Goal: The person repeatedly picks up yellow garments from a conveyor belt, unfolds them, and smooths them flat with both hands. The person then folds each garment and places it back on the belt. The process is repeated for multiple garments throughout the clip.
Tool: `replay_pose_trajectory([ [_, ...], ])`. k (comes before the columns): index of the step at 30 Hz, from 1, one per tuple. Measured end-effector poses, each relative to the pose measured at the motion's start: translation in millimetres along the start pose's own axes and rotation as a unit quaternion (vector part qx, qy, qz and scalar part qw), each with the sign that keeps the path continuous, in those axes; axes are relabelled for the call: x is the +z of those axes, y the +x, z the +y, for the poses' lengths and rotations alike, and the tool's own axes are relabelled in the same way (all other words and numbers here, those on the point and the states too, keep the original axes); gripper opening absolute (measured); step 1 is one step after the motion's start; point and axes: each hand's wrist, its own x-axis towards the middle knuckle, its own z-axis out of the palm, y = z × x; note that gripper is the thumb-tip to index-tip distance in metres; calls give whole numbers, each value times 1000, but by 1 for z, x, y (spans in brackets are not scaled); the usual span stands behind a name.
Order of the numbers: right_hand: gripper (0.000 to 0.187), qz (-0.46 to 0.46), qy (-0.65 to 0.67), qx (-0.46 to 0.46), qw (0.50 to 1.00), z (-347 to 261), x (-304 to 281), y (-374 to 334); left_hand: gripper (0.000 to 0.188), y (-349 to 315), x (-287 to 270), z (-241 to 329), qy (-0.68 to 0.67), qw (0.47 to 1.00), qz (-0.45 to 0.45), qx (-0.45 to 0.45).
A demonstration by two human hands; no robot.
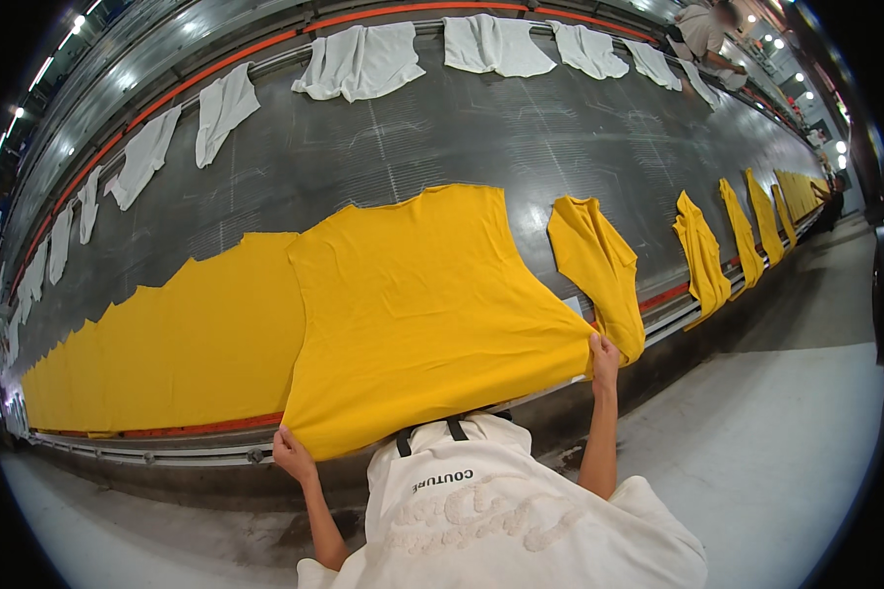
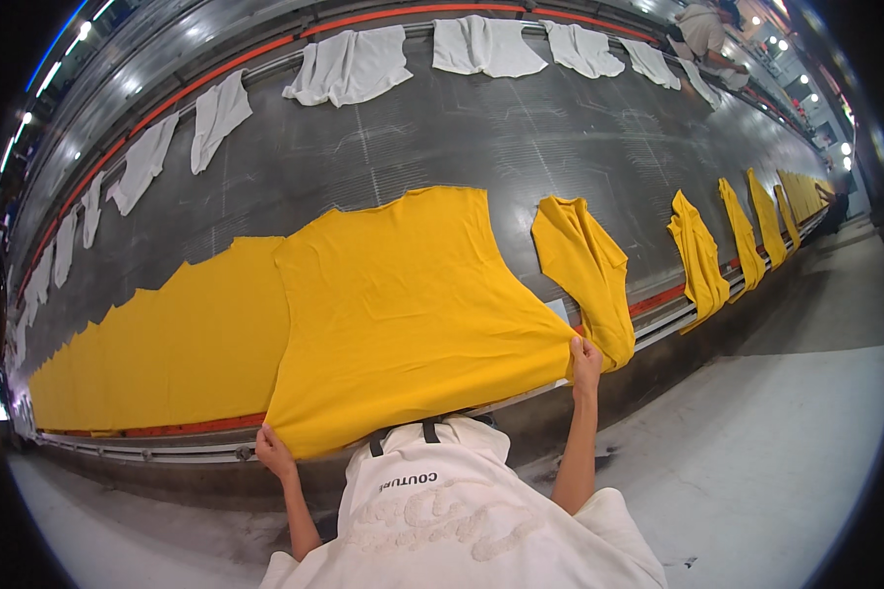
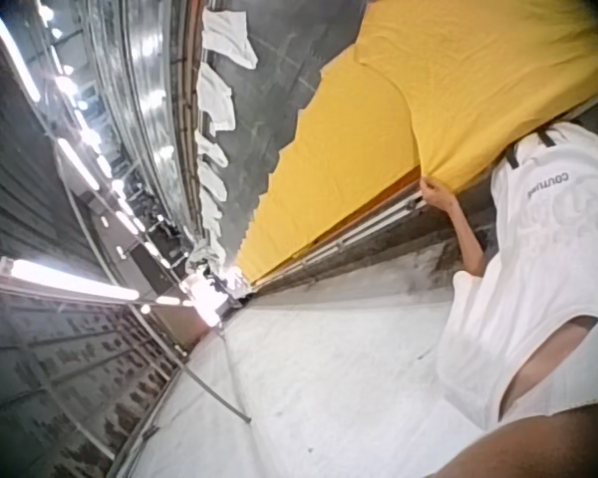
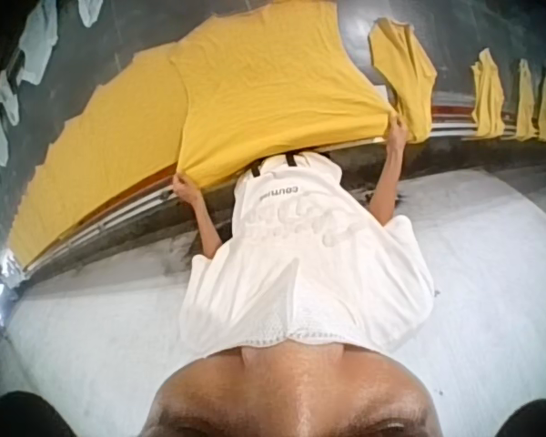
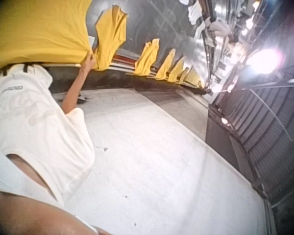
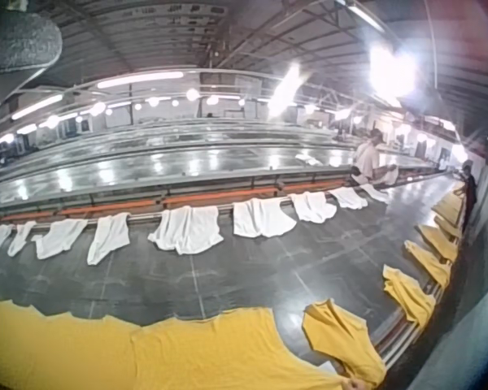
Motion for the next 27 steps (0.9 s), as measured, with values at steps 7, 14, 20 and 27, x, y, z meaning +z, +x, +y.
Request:
replay_pose_trajectory([
  [7, 32, -3, -99, 6, 995, 23, -10, 8, 46, -7, 7, -18, -5, 1000, -8, -5],
  [14, 32, -35, -98, -71, 992, -25, 33, 49, 40, 69, 14, -5, -33, 996, -56, 53],
  [20, 38, -95, 17, -172, 980, -199, 120, 143, 39, 233, 40, 154, -316, 948, -17, -42],
  [27, 32, -122, 197, -255, 939, -358, 151, 125, 44, 334, -20, 281, -531, 847, -23, -18],
])
